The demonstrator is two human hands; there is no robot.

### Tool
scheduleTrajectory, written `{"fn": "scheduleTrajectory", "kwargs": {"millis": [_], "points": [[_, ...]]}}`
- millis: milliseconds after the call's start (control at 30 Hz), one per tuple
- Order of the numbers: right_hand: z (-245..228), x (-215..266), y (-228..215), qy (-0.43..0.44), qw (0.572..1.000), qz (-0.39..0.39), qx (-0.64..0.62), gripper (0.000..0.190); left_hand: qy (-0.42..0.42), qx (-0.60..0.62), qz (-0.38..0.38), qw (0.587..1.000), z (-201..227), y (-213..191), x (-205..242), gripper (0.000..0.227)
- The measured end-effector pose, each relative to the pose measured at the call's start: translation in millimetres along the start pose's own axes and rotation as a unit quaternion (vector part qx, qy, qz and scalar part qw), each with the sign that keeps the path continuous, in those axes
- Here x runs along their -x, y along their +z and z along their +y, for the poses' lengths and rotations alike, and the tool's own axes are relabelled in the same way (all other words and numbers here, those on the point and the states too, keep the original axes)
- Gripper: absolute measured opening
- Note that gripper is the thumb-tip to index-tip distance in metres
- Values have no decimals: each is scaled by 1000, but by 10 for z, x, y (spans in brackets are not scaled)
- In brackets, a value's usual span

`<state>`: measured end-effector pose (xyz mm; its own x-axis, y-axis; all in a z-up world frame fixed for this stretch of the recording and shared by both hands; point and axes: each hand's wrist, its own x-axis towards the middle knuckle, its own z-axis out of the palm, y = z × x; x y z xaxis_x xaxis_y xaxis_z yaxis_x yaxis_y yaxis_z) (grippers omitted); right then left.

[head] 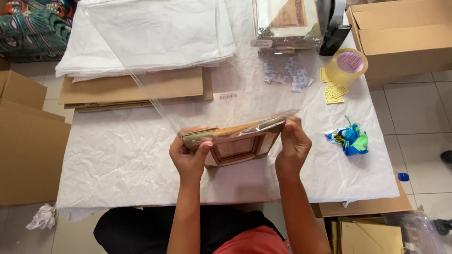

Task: The person wraps a picture frame in a plastic sleeve, secures the edge with tape, applies stickers to the back, and then places the wrapped frame onto a sheet of white tissue paper.

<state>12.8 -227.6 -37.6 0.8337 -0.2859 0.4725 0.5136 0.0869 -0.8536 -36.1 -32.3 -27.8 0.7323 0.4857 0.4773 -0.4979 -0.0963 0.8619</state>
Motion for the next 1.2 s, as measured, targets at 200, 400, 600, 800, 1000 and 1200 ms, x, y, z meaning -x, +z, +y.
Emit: {"fn": "scheduleTrajectory", "kwargs": {"millis": [200,400,600,800,1000,1200], "points": [[-185,-262,-164,-123,987,-25,99,20,-8,1,-13,1000,-103,-99,11,46],[-222,-616,-358,-405,861,-97,293,7,-2,12,-11,1000,-88,-70,-11,47],[-328,-776,-364,-501,784,-106,351,13,2,10,-12,1000,-103,-76,-6,47],[-291,-850,-377,-504,808,-132,276,6,-3,15,-9,1000,-93,-63,9,46],[-143,-804,-461,-483,830,-152,236,6,-25,45,-26,998,-105,-94,13,48],[26,-679,-487,-380,887,-163,204,8,-3,5,-27,1000,-95,-81,-35,47]]}}
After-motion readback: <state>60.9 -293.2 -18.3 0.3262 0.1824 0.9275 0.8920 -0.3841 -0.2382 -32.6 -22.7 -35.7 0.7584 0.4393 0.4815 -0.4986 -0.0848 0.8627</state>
